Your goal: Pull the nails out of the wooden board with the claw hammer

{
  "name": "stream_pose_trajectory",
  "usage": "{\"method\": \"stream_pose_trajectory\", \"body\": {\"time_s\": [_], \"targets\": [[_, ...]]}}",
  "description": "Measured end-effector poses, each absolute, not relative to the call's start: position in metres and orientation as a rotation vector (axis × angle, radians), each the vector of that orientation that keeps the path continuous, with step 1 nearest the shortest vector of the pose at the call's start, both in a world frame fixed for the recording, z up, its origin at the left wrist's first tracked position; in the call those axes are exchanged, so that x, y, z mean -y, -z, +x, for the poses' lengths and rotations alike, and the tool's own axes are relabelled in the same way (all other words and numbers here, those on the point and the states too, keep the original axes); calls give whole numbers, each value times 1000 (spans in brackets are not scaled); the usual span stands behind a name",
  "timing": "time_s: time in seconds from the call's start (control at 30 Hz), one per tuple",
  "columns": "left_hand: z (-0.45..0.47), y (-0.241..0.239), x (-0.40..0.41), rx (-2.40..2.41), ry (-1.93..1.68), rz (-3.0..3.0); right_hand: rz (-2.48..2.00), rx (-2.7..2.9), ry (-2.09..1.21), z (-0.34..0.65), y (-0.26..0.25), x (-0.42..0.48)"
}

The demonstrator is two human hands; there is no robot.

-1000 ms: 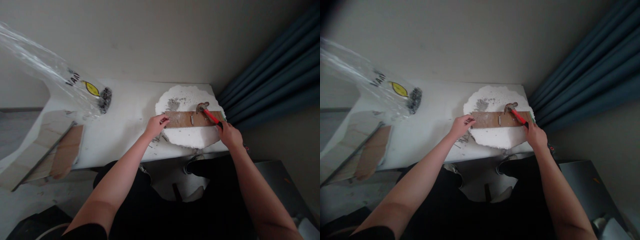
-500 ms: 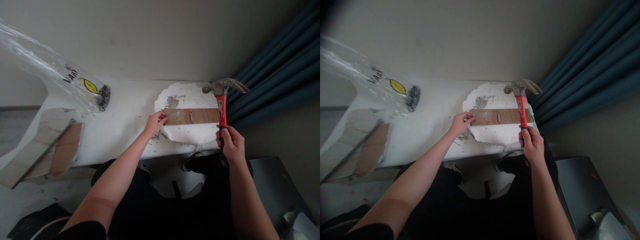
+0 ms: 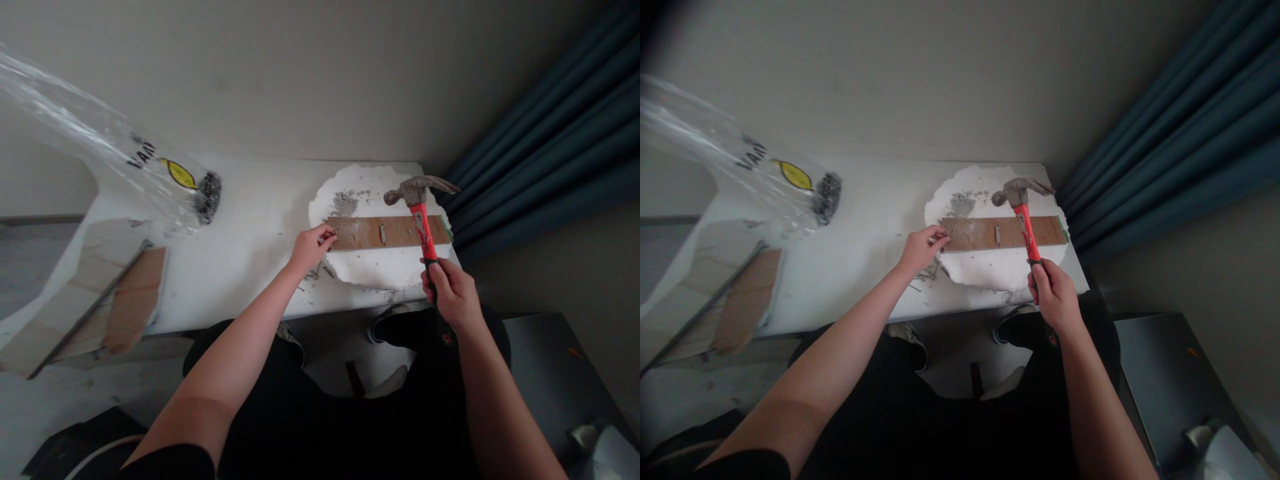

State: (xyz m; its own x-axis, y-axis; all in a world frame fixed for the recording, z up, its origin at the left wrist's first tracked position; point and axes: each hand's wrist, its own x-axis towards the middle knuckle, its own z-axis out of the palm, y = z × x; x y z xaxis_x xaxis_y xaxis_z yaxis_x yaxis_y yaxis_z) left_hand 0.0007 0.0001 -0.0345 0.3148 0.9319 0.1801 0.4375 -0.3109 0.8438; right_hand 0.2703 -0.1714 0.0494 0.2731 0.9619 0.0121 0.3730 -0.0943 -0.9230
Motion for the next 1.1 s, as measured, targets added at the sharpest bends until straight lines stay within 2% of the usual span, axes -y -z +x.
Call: {"method": "stream_pose_trajectory", "body": {"time_s": [0.17, 0.37, 1.1], "targets": [[1, 37, -1, -1231, -880, 1928, -1720, 1458, -875, 255, -72, 166], [2, 41, -2, -1212, -949, 1937, -1837, 1781, -824, 235, -76, 156], [4, 39, -1, -1222, -969, 1927, -1836, 1763, -883, 220, -72, 158]]}}
